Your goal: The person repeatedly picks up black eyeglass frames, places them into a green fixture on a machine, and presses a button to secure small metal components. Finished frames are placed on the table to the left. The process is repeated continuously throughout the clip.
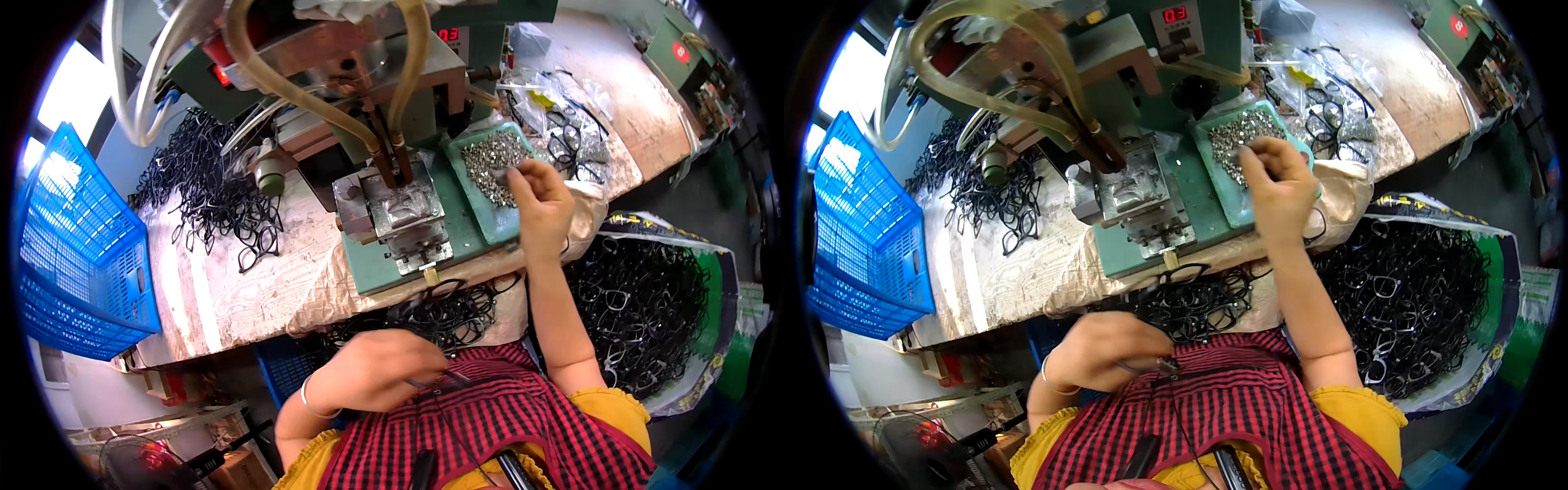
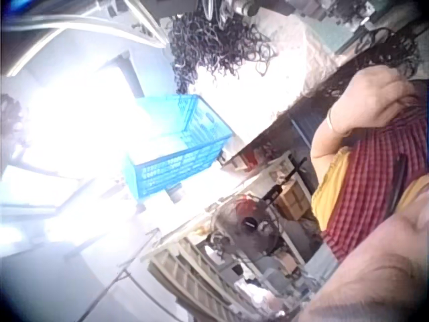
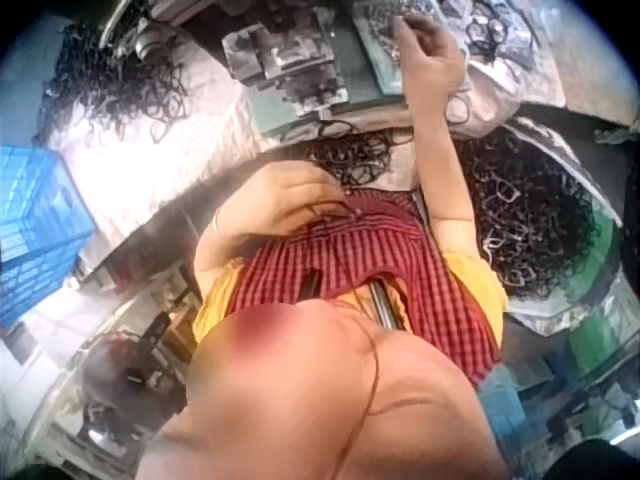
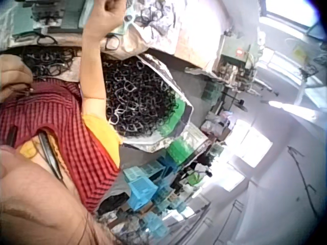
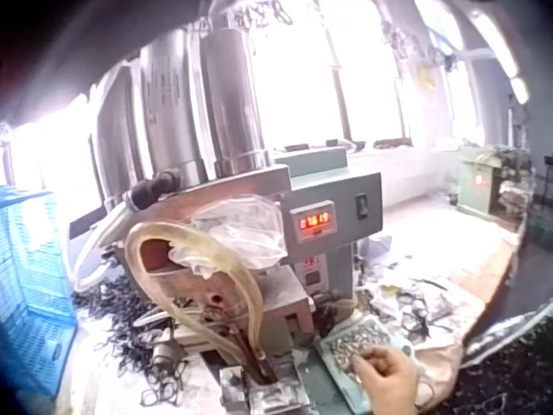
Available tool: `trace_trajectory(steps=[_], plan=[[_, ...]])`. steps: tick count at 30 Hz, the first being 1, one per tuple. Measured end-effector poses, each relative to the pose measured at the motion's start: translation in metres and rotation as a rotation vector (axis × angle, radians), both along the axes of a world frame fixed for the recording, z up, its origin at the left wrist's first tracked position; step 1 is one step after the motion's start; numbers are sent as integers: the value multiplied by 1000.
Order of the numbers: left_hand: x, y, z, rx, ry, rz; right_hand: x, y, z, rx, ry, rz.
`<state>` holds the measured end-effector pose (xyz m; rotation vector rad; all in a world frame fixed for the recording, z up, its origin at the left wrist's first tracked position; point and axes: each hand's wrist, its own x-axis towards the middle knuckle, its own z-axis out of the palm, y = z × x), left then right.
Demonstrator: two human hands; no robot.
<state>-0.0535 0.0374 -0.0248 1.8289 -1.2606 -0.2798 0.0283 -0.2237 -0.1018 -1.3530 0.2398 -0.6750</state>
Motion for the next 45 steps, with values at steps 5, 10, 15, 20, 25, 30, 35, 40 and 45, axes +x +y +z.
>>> trace_trajectory(steps=[5,10,15,20,25,30,35,40,45], plan=[[4,33,-11,-671,336,671,-11,7,11,-118,-6,207],[40,41,-13,-971,326,815,31,29,41,-312,-75,254],[35,29,42,-841,-114,687,50,-17,-14,-1358,131,-202],[83,5,70,-596,-223,939,56,-24,-33,-1273,16,-160],[68,14,40,-718,-336,711,52,-45,-40,-1122,-80,-217],[42,37,-13,-809,-98,888,14,-27,-8,-519,118,70],[48,16,9,-912,-261,704,10,43,36,-491,-218,217],[59,8,45,-776,-374,843,8,83,32,-239,-296,251],[89,8,37,-833,-348,737,9,78,35,-221,-316,294]])
